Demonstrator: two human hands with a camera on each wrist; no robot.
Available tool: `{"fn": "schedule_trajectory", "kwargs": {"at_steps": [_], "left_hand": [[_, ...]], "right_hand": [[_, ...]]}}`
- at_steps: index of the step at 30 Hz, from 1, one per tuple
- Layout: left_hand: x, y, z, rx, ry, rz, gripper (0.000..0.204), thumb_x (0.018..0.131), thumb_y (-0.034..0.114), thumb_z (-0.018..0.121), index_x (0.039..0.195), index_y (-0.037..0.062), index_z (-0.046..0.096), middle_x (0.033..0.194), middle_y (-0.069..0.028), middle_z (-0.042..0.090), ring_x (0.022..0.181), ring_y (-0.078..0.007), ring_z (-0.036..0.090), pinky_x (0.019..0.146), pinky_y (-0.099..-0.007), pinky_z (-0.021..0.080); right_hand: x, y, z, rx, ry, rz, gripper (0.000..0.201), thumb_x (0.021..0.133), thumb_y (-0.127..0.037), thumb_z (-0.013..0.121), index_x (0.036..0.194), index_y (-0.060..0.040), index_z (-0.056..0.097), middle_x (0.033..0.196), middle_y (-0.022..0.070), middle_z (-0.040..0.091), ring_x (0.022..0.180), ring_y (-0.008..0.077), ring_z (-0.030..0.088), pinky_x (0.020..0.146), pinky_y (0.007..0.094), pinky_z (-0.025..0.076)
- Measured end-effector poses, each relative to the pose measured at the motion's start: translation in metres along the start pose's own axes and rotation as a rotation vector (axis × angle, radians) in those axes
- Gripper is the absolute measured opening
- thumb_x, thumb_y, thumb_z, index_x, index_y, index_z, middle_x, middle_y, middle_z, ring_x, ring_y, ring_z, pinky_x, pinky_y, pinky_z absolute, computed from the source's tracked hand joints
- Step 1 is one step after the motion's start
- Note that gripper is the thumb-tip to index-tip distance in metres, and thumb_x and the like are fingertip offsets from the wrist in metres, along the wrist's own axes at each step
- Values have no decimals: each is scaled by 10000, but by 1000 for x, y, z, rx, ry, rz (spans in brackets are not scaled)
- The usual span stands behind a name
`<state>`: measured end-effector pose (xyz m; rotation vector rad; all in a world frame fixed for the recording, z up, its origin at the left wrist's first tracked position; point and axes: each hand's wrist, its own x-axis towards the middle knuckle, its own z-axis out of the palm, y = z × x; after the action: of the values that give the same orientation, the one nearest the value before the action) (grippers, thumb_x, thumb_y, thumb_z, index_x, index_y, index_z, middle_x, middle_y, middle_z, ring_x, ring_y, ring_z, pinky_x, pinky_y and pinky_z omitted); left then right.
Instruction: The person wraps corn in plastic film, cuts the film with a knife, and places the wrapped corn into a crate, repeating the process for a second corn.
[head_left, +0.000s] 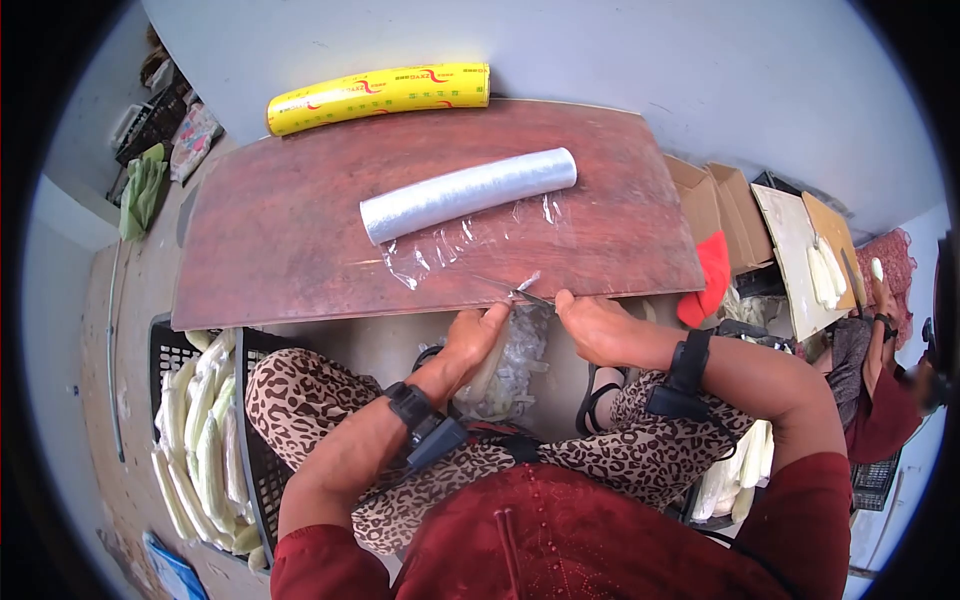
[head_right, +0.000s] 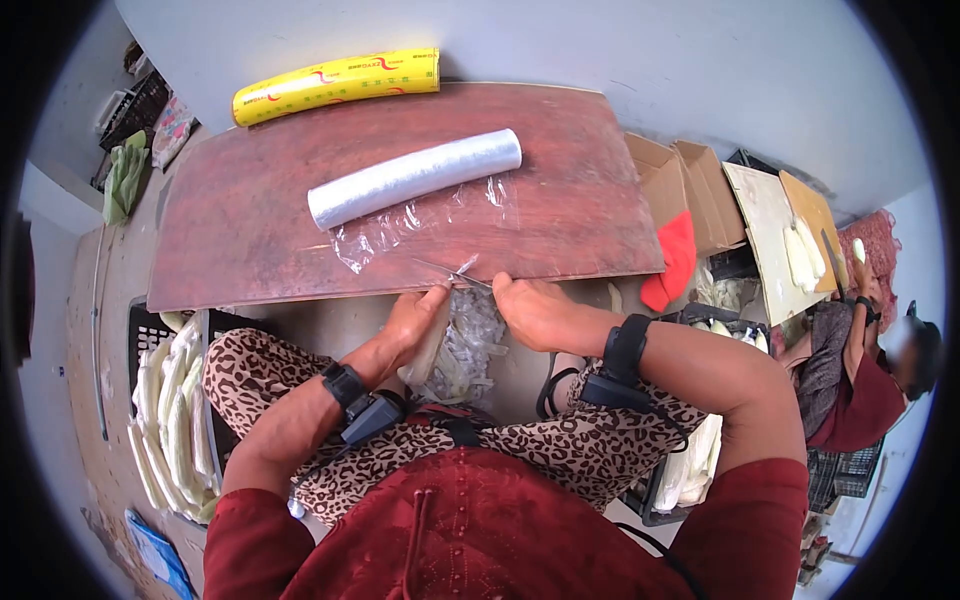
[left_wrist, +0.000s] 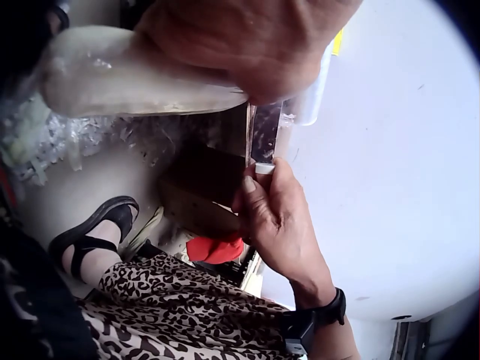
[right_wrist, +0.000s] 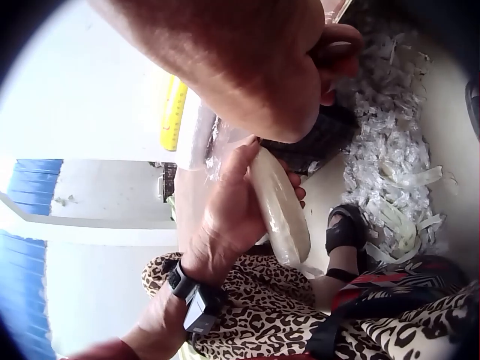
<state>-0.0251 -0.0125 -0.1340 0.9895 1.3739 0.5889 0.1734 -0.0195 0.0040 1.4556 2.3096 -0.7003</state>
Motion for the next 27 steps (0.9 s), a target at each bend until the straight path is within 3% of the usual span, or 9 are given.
{"fn": "schedule_trajectory", "kwargs": {"at_steps": [3,6,12,15,18,21,24,27], "left_hand": [[4,-6,4,9,42,97,703,868,534,537,1042,-139,641,1037,-301,658,1014,-366,638,894,-410,454],[6,-7,3,6,30,83,492,946,363,571,1119,-96,619,1024,-114,659,854,-160,598,743,-314,487],[3,0,3,-55,38,21,489,939,374,574,1098,-86,626,979,-115,655,795,-163,594,681,-313,482],[-4,12,0,47,27,-66,497,940,386,567,1098,-82,623,954,-121,652,776,-160,594,656,-320,480],[5,-1,4,18,54,34,505,942,400,553,1096,-77,619,929,-118,648,750,-157,586,622,-331,475],[12,-10,3,4,-12,25,491,947,394,537,1077,-72,619,903,-108,641,720,-166,580,596,-339,469],[16,-13,6,-64,-36,38,481,951,394,522,1050,-65,621,876,-104,634,692,-175,578,581,-340,463],[14,-12,9,-121,-7,26,474,957,389,512,1027,-67,621,849,-108,633,680,-182,580,580,-340,463]], "right_hand": [[9,0,10,-12,43,-19,205,777,53,527,964,77,446,844,310,635,834,448,652,698,484,515],[15,0,15,-37,95,-38,223,767,45,546,965,70,447,852,306,640,839,441,657,693,479,517],[13,-2,11,-30,75,-23,238,767,44,552,980,67,447,865,304,641,848,440,658,697,477,519],[6,-1,9,-22,38,1,232,779,38,544,988,70,447,865,305,640,852,442,656,703,478,519],[3,-1,8,-16,17,15,228,790,33,538,996,74,447,871,305,641,873,443,654,715,476,520],[5,-6,2,-3,-9,69,219,795,31,535,988,77,442,877,304,642,892,445,650,725,475,522],[12,-4,9,-10,51,24,219,794,34,535,987,69,438,879,306,641,901,448,647,732,474,523],[22,-4,16,-7,139,-37,229,768,58,520,973,69,418,803,320,625,814,481,637,700,509,507]]}}
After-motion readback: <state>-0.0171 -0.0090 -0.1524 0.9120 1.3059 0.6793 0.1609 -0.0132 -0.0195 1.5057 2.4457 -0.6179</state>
